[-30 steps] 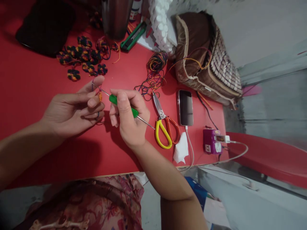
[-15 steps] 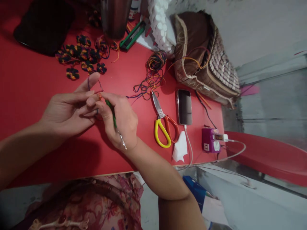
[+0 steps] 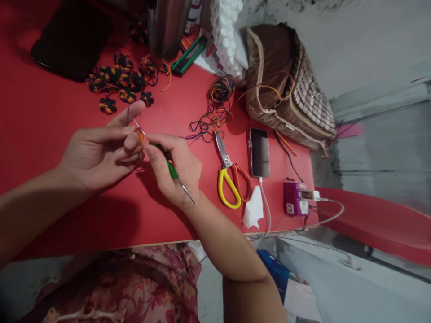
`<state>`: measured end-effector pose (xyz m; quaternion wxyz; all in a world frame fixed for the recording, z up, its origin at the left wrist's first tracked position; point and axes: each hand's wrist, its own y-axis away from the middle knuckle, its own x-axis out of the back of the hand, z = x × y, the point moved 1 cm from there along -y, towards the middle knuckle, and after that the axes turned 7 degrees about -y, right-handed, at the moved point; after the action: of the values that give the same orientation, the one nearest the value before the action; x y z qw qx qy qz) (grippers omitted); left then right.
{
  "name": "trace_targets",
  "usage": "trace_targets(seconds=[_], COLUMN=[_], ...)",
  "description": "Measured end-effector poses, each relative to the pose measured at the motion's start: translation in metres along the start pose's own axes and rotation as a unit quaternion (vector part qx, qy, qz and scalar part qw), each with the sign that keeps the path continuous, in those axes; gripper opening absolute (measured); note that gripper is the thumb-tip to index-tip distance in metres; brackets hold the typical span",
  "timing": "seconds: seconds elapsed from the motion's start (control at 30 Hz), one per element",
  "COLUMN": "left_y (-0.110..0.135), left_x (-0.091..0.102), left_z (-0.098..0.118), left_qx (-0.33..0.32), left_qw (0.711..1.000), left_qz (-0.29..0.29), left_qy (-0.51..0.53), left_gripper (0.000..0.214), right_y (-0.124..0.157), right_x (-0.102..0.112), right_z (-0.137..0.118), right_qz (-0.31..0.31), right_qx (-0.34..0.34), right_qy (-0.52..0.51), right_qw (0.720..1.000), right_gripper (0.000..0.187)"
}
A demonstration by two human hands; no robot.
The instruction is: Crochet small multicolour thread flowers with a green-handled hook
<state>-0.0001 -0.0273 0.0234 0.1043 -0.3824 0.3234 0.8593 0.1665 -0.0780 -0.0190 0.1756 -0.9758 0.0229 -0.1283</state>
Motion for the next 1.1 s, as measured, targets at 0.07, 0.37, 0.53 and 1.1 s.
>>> trace_targets(seconds=[0.07,0.37,0.53,1.1], left_y=[0.0,-0.003,-0.003,0.0], left_x=[0.001,-0.001,0.005,0.001], left_z=[-0.003,-0.002,-0.002,-0.004], left_qx=[-0.011,0.018,-0.012,-0.014], left_qw=[1.0,1.0,0.999,1.0], left_qz=[-0.016,-0.007,-0.038,-0.022], left_qy=[-0.016,0.014,-0.013,-0.016], left_gripper=[0.037,0.039,0.034,0.035], right_y=[-0.002,-0.003,-0.004,-0.005], right_x=[-0.002,-0.003,0.002,-0.001], right_z=[-0.008,-0.02,-0.018,-0.022], right_qz=[0.051,0.024,0.049,0.043], right_qx=[0.033,0.106,0.086,0.13], right_qy=[0.006,0.043,0.066,0.152], right_qw=[0.998,0.993,0.993,0.979], right_gripper=[0.025,0.023,0.024,0.023])
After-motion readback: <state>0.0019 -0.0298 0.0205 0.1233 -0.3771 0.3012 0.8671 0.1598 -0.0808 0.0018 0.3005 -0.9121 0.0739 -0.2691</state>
